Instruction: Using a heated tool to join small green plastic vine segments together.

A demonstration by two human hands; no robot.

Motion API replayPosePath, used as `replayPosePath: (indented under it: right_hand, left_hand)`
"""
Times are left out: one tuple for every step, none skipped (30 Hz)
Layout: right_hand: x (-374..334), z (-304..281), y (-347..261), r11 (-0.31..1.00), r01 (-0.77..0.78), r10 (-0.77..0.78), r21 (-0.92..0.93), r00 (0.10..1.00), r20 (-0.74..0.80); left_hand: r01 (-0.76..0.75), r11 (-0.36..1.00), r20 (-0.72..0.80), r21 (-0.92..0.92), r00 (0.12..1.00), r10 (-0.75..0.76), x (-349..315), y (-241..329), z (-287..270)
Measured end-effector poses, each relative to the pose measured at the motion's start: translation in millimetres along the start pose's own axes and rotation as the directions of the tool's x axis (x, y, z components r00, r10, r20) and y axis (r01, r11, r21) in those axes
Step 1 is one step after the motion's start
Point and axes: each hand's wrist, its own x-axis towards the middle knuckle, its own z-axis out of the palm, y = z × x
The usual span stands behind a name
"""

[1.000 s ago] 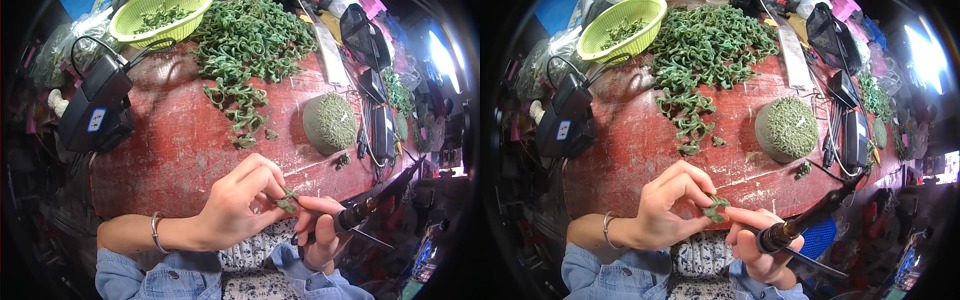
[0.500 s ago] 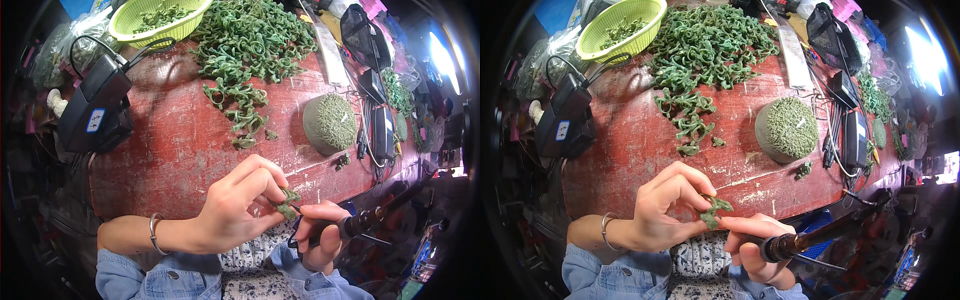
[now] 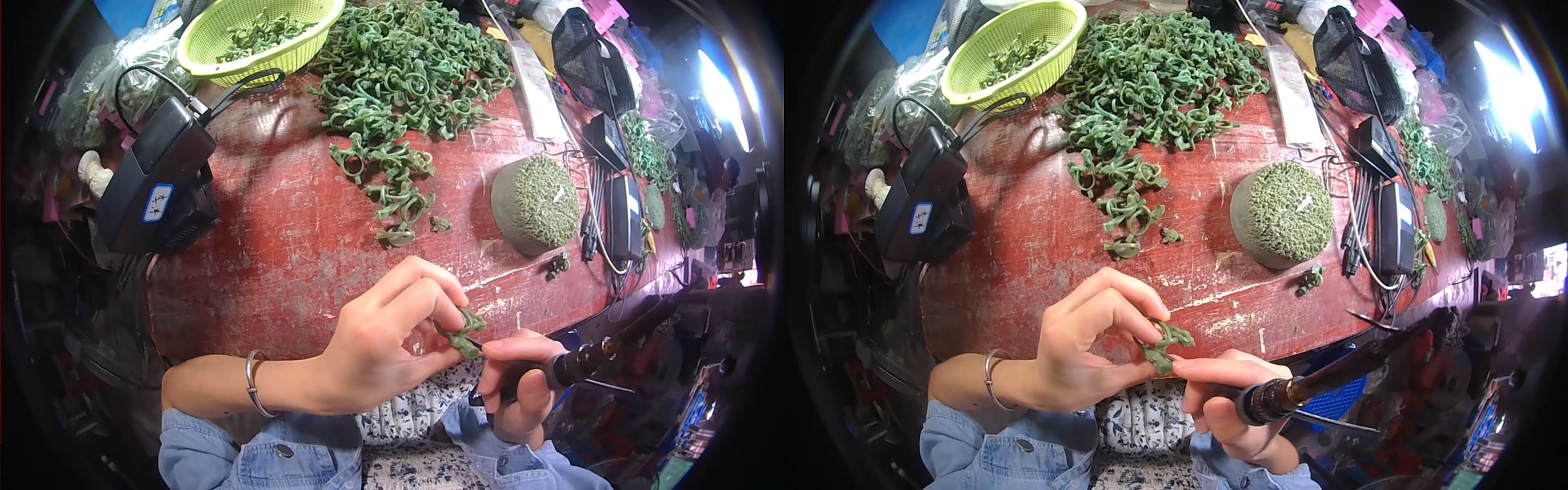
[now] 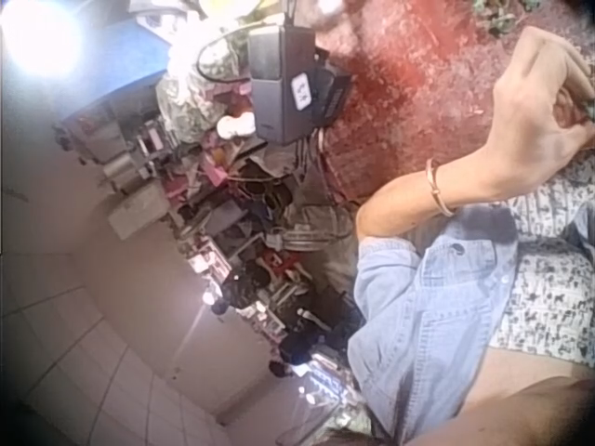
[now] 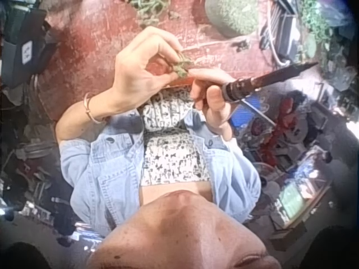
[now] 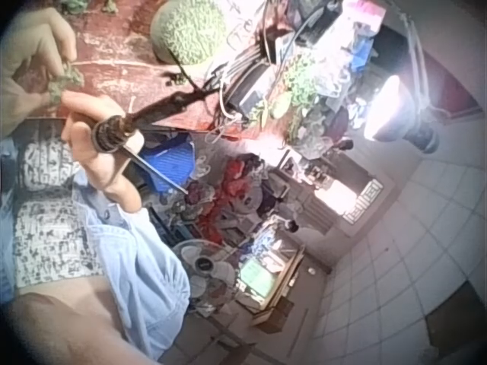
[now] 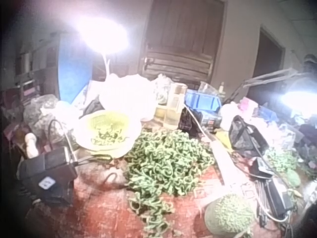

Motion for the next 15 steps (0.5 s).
replayPosePath:
  right_hand:
    - [0.2, 0.1, -0.9, 1.0, -0.008, 0.008, 0.001, 1.0, 0.001]
    - [0.2, 0.2, -1.6, 1.0, -0.017, 0.017, 0.002, 1.0, 0.003]
    - [-0.3, 0.6, -1.6, 1.0, -0.017, 0.017, 0.002, 1.0, 0.002]
    - [-1.2, 1.1, -1.6, 1.0, -0.021, 0.021, -0.016, 0.999, -0.037]
    - [-2.3, 1.5, -1.4, 0.999, -0.025, 0.023, -0.034, 0.997, -0.074]
    - [-3.9, 0.9, -0.9, 0.999, -0.024, 0.022, -0.033, 0.997, -0.075]
    - [-5.9, 0.0, -0.1, 1.0, -0.019, 0.02, 0.011, 0.996, -0.091]
    - [-6.9, -0.5, 0.1, 0.998, -0.012, 0.018, 0.054, 0.994, -0.108]
    - [-7.0, 1.6, -0.9, 0.999, -0.01, 0.016, 0.054, 0.994, -0.109]
    - [-7.0, 5.8, -2.3, 0.998, -0.012, 0.024, 0.065, 0.981, -0.19]
    - [-7.1, 7.9, -3.7, 0.997, -0.011, 0.032, 0.077, 0.962, -0.27]
    - [-5.9, 6.6, -2.7, 0.997, -0.008, 0.029, 0.077, 0.963, -0.269]
    - [-4.0, 4.0, -0.3, 0.999, 0.001, 0.007, 0.037, 0.978, -0.208]
    - [-1.9, 2.3, 2.5, 1.0, 0.013, -0.013, -0.003, 0.989, -0.145]
    - [0.3, 3.7, 6.0, 0.998, 0.056, -0.054, 0.007, 0.991, -0.121]
  left_hand:
    - [-0.007, 1.0, 0.001, 0.01, 1.0, 0.007, -0.3, 0.2, 0.2]
    - [-0.014, 1.0, 0.001, 0.019, 1.0, 0.014, -0.5, 0.4, 0.4]
    - [-0.014, 1.0, 0.003, 0.02, 1.0, 0.014, -0.2, -0.4, 0.6]
    - [-0.012, 1.0, -0.001, 0.009, 1.0, 0.012, 0.2, -1.2, 1.0]
    - [-0.01, 1.0, -0.004, -0.002, 1.0, 0.01, 0.5, -1.8, 1.2]
    - [-0.011, 1.0, -0.003, -0.001, 1.0, 0.011, 0.4, -1.8, 1.8]
    - [-0.003, 1.0, -0.012, -0.013, 1.0, 0.003, -0.1, -1.7, 2.5]
    - [0.003, 1.0, -0.02, -0.025, 1.0, -0.004, -0.3, -1.5, 3.0]
    - [0.001, 1.0, -0.019, -0.025, 1.0, -0.002, 0.2, -1.3, 3.7]
    - [-0.009, 1.0, -0.02, -0.015, 1.0, 0.009, 0.8, -1.1, 4.4]
    - [-0.021, 1.0, -0.021, -0.006, 1.0, 0.02, 1.2, -0.9, 5.0]
    - [-0.023, 1.0, -0.021, -0.003, 1.0, 0.023, 0.9, -2.2, 4.3]
    - [-0.041, 0.998, -0.02, 0.051, 0.999, 0.042, 0.3, -4.0, 3.1]
    - [-0.06, 0.993, -0.018, 0.105, 0.998, 0.062, 0.1, -4.5, 2.5]
    - [-0.063, 0.992, -0.017, 0.106, 0.998, 0.065, 0.3, -3.2, 2.4]
